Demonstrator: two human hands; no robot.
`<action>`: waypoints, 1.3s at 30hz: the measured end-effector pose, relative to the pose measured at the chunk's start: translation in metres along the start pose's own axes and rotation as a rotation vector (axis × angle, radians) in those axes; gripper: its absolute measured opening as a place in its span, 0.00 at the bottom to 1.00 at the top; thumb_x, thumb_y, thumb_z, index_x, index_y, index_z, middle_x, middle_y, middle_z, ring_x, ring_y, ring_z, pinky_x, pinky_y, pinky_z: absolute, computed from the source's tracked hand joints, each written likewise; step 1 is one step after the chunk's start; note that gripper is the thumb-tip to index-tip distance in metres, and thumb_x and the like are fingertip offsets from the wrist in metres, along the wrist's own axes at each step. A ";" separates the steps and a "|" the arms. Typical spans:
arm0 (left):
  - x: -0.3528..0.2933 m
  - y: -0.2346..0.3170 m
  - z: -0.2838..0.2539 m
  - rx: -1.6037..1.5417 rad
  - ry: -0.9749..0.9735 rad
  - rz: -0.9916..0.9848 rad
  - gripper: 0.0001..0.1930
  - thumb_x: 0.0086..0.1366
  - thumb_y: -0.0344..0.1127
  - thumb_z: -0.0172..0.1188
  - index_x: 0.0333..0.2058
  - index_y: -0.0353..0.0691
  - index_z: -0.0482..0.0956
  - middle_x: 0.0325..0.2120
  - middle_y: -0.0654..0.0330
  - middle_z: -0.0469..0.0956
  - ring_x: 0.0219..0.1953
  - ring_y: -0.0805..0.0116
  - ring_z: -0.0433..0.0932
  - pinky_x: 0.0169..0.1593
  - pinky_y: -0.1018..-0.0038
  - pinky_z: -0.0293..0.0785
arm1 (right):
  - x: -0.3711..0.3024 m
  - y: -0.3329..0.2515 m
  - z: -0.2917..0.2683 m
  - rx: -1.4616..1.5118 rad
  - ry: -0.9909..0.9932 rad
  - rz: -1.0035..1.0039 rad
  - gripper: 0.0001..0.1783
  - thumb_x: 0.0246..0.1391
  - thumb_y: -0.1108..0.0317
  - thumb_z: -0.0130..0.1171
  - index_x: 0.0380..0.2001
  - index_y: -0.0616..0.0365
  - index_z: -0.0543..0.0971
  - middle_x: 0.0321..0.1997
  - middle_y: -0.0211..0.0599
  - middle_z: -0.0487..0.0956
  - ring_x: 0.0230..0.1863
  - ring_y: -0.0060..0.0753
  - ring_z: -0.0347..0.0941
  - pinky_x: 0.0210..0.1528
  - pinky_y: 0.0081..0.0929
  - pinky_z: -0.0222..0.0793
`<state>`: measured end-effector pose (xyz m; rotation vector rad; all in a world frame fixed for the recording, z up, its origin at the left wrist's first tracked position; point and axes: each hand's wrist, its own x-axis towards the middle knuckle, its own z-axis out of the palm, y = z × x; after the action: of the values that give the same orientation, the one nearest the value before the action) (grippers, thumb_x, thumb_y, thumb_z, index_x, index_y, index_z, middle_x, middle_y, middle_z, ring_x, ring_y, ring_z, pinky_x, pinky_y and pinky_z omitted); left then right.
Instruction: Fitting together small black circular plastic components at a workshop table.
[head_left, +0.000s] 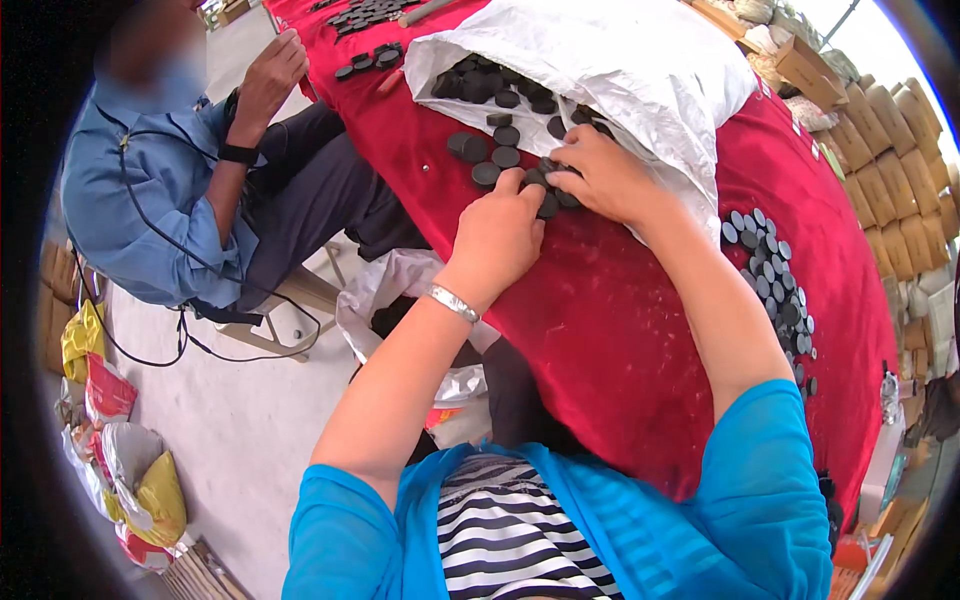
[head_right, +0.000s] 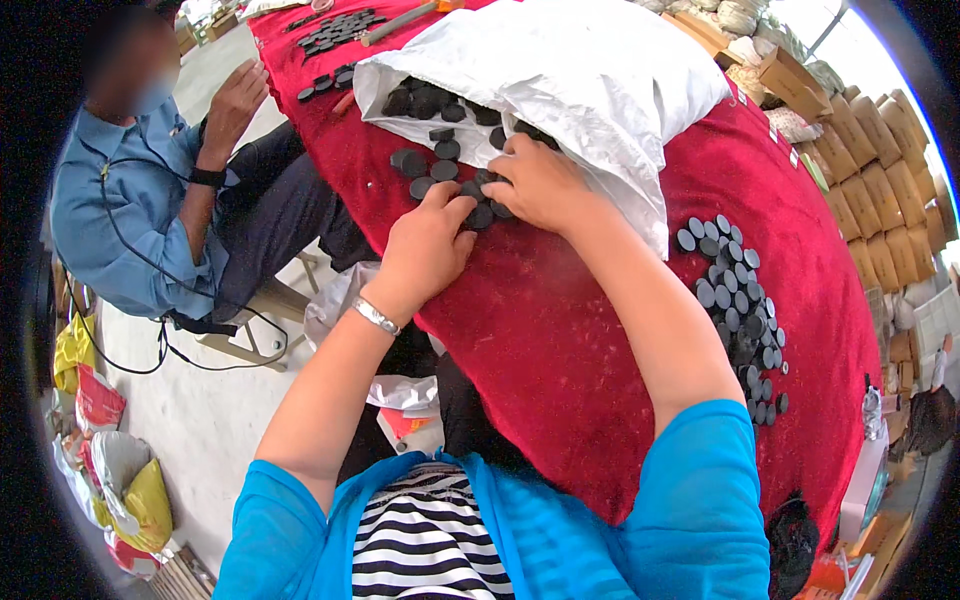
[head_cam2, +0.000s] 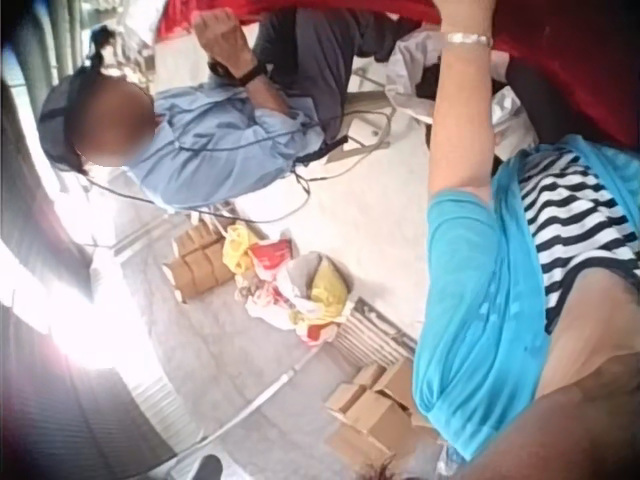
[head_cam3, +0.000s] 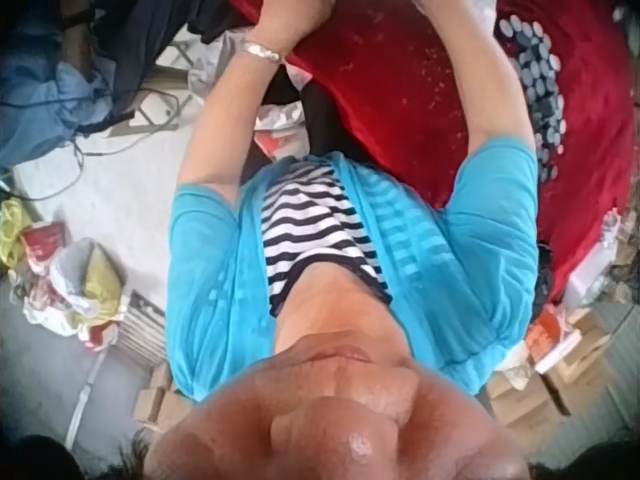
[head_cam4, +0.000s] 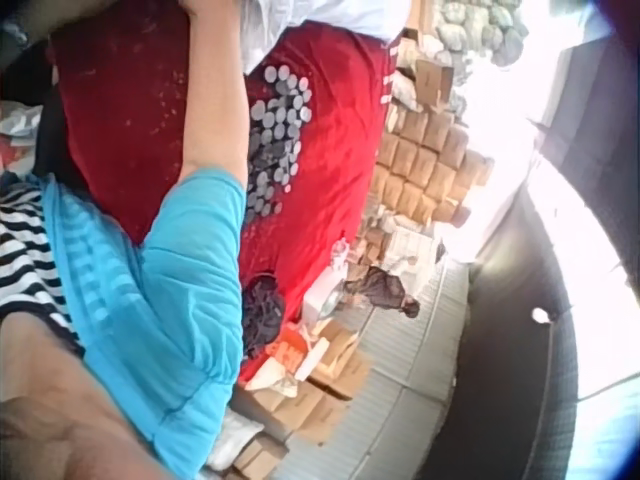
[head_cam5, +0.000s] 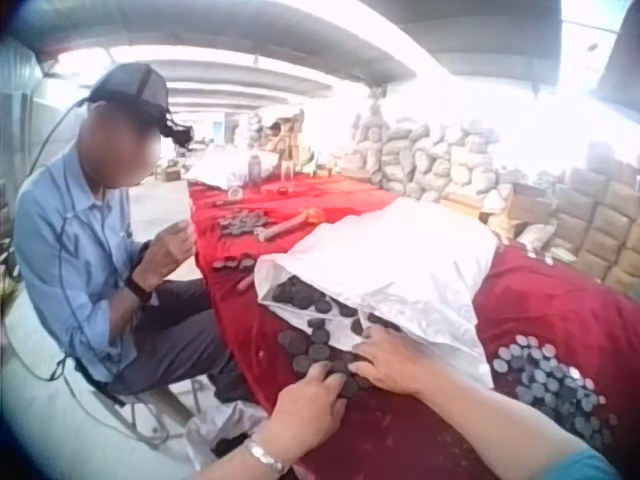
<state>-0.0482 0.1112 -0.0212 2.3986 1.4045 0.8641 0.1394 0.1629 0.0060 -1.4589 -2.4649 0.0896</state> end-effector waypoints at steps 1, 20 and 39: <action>-0.007 0.002 -0.001 -0.001 -0.005 -0.006 0.16 0.52 0.31 0.60 0.41 0.37 0.75 0.45 0.52 0.72 0.39 0.49 0.76 0.42 0.61 0.75 | -0.011 -0.005 -0.001 0.005 -0.006 0.000 0.18 0.54 0.56 0.56 0.42 0.56 0.78 0.51 0.45 0.69 0.50 0.49 0.68 0.51 0.38 0.65; -0.077 0.021 -0.028 -0.516 0.150 -0.128 0.11 0.56 0.27 0.60 0.39 0.34 0.76 0.34 0.59 0.77 0.28 0.73 0.75 0.31 0.77 0.71 | -0.055 -0.037 -0.011 0.263 0.044 -0.077 0.22 0.45 0.67 0.59 0.46 0.59 0.74 0.42 0.47 0.76 0.44 0.50 0.71 0.48 0.37 0.66; -0.103 0.056 -0.050 -0.930 0.106 -0.325 0.14 0.57 0.28 0.59 0.41 0.29 0.71 0.28 0.59 0.78 0.27 0.78 0.76 0.27 0.82 0.73 | -0.115 -0.121 -0.037 0.436 0.222 -0.258 0.21 0.41 0.74 0.60 0.43 0.59 0.73 0.37 0.44 0.74 0.40 0.47 0.70 0.42 0.37 0.66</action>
<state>-0.0751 -0.0099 0.0068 1.4072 1.0299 1.2077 0.0979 0.0009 0.0412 -0.9128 -2.2461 0.3662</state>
